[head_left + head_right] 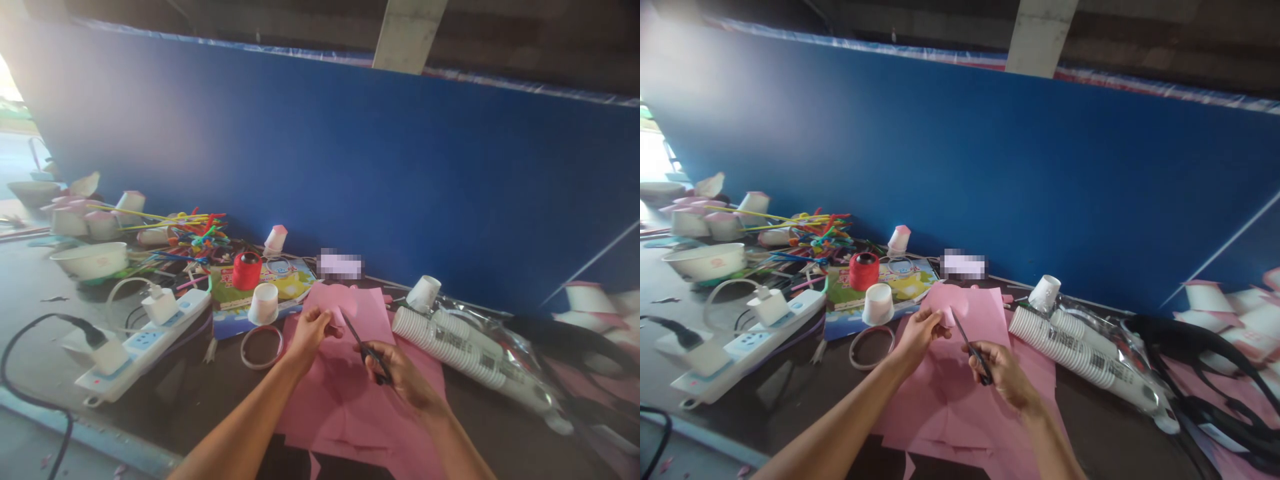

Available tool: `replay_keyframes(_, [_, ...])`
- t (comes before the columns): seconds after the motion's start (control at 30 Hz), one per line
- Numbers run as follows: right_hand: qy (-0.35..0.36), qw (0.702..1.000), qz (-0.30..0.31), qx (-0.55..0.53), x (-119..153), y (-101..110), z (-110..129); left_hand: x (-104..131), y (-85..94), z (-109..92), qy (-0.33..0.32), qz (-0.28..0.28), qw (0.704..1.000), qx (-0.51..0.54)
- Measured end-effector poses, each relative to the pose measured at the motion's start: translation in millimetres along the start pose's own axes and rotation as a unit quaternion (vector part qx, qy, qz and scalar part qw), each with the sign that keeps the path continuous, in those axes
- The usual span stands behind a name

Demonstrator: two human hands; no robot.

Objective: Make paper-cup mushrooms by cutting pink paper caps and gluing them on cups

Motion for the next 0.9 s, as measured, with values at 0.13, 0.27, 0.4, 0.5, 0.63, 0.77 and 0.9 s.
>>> replay_keyframes(0.13, [-0.005,1.0,-0.011,0.011,0,1,0,-1,1.0,1,0.001,0.001,1.0,0.004])
replay_keyframes(0.27, [-0.018,1.0,-0.014,0.01,0,1,-3,-1,2.9,2,0.0,-0.006,1.0,0.008])
replay_keyframes(0.4, [-0.021,1.0,-0.017,0.009,-1,1,-5,0,2.3,2,-0.003,-0.005,1.0,0.011])
replay_keyframes(0.5, [-0.018,1.0,-0.013,-0.002,-2,1,-7,-1,2.4,1,-0.003,-0.006,1.0,0.009])
replay_keyframes(0.63, [-0.03,0.999,-0.011,-0.012,-1,2,-11,-3,6.6,2,-0.003,-0.014,1.0,0.006])
replay_keyframes(0.77, [-0.042,0.999,-0.002,0.01,0,3,-14,-6,10.5,-1,-0.017,-0.013,1.0,0.012])
replay_keyframes(0.9, [-0.04,0.999,0.014,0.019,2,3,-13,-7,10.9,-4,-0.023,-0.01,0.999,0.02])
Point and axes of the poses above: each hand's wrist, its own x-axis away from the middle knuckle, its own y-axis out of the back of the hand, z = x × y, the point moved 10 cm from there along -x, towards the middle knuckle, and after that the axes turned 14 degrees about x, right-handed, at the moved point
